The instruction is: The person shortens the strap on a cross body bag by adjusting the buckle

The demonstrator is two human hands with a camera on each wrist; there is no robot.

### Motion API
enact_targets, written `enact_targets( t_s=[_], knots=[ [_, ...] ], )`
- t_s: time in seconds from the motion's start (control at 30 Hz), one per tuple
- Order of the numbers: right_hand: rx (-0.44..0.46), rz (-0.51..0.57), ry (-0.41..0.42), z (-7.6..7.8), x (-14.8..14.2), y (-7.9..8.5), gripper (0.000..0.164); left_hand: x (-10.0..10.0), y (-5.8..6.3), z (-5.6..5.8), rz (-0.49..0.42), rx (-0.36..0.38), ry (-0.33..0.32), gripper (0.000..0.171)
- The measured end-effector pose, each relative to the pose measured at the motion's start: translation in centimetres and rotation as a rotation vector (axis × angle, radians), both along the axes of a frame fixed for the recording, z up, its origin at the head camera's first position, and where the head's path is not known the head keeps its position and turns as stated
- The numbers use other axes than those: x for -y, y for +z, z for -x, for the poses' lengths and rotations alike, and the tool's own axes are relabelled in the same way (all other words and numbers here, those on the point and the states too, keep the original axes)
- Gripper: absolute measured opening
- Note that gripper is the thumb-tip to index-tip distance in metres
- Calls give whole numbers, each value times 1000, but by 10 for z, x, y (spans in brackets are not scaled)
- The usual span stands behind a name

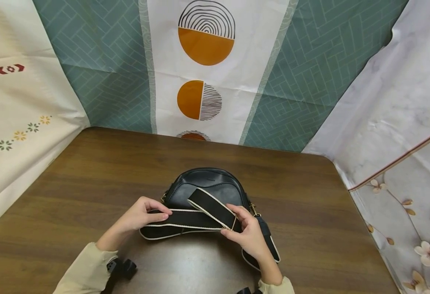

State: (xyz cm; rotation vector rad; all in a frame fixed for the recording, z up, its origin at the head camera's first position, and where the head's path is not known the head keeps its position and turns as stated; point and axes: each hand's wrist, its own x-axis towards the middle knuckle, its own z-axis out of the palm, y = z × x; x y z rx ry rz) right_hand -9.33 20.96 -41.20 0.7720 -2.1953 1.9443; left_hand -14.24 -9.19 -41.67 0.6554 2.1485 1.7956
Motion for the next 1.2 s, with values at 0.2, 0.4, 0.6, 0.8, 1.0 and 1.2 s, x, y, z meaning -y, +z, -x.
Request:
enact_targets(
  t_s=[0.2, 0.4, 0.6, 0.8, 1.0, 1.2],
  knots=[
    [-13, -6, -4, 0, -1, 0, 53, 3, 2, -1, -8, 0, -3, 14],
    [-27, -15, -7, 0, -1, 1, 53, 7, 1, -1, -19, -4, -14, 14],
    [-32, -16, -32, -1, -6, 0, 53, 17, 1, -2, -24, 14, -11, 15],
    [-33, -19, -60, -1, -11, -1, 52, 29, -4, 0, 3, 13, 1, 17],
    [-25, -26, -70, -1, -13, -1, 52, 35, -7, 2, 2, 12, 18, 17],
    [-7, -41, -91, -2, -14, 0, 51, 39, -10, 4, 18, 29, 35, 17]
  ],
)
